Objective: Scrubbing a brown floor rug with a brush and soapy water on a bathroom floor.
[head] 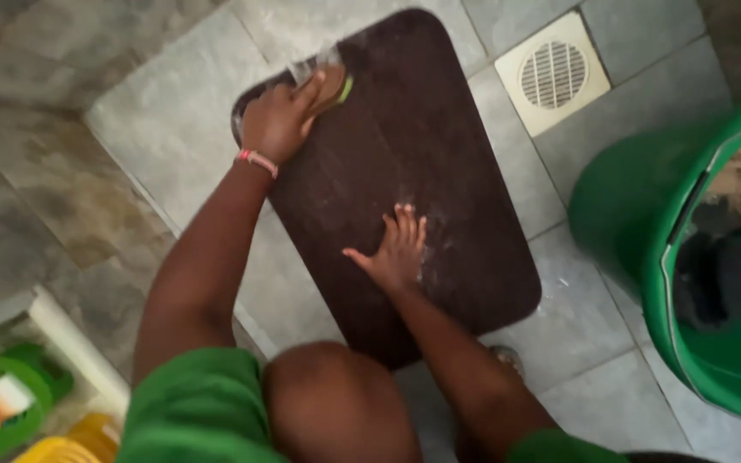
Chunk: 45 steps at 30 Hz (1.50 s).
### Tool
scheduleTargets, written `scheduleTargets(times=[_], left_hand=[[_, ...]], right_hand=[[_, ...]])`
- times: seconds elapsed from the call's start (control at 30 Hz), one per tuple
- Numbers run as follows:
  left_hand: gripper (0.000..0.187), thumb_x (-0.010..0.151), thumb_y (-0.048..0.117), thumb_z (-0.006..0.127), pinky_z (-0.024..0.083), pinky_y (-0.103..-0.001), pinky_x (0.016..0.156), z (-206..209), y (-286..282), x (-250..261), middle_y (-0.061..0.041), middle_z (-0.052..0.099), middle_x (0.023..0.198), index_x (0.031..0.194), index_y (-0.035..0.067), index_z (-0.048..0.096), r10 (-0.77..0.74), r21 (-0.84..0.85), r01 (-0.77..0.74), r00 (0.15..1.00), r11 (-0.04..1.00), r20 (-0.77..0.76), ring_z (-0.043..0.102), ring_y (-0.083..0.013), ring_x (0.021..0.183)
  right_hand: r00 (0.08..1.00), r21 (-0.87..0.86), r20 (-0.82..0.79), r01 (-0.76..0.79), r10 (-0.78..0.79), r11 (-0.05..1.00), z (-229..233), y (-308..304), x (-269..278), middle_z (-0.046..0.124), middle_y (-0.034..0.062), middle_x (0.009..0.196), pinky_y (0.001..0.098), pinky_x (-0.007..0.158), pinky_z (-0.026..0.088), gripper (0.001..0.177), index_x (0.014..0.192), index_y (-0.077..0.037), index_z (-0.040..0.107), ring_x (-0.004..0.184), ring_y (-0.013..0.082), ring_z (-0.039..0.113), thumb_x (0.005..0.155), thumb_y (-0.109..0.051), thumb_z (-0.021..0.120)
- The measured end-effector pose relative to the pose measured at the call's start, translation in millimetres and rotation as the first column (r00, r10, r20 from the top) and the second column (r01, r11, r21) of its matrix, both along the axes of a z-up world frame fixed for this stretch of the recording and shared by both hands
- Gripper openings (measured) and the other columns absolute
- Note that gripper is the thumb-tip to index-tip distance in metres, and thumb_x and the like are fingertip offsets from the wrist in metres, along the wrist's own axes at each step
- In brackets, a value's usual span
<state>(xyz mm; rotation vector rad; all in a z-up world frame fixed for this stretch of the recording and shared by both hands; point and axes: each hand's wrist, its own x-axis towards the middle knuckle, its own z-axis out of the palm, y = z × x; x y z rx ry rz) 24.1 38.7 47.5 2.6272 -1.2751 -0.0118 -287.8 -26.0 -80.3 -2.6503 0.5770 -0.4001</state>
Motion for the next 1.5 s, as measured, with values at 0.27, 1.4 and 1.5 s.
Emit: scheduleTargets(times=[0.27, 1.4, 1.5], left_hand=[[0.018, 0.088, 0.025, 0.068, 0.055, -0.053, 0.069, -57.9, -5.4, -36.2, -0.018, 0.073, 0.098, 0.104, 0.017, 0.070, -0.192, 0.136, 0.232, 0.947, 0.963, -0.256, 0.070, -0.0364, 0.081], [0.037, 0.110, 0.041, 0.065, 0.052, -0.055, 0.074, -27.5, -39.6, -87.2, -0.017, 0.066, 0.097, 0.146, 0.034, 0.059, 0.324, 0.194, -0.272, 0.882, 0.943, -0.342, 0.065, -0.0395, 0.082], [0.047, 0.091, 0.030, 0.069, 0.054, -0.050, 0.061, -50.1, -43.7, -161.5, -0.015, 0.060, 0.086, 0.137, 0.023, 0.064, 0.047, 0.102, -0.038, 0.995, 0.994, -0.090, 0.064, -0.0351, 0.070]], right_hand=[[0.998, 0.018, -0.067, -0.017, 0.018, 1.000, 3.5, -5.6, -4.9, 0.044, 0.0208, 0.154, 0.0626, 0.124, 0.022, 0.109, 0.138, 0.002, 0.054, 0.150, 0.0370, 0.032, 0.073, -0.085, 0.070], [0.839, -0.040, -0.416, 0.369, -0.351, 0.929, 11.0, -72.7, -71.2, 0.019, 0.0207, 0.173, 0.0639, 0.125, 0.008, 0.126, 0.162, 0.005, 0.029, 0.160, 0.0322, 0.013, 0.080, -0.087, 0.054], [0.860, -0.040, -0.393, 0.336, -0.324, 0.941, 8.5, -71.6, -77.3, 0.017, 0.0213, 0.172, 0.0638, 0.125, 0.009, 0.129, 0.160, 0.007, 0.028, 0.160, 0.0331, 0.012, 0.078, -0.088, 0.055]])
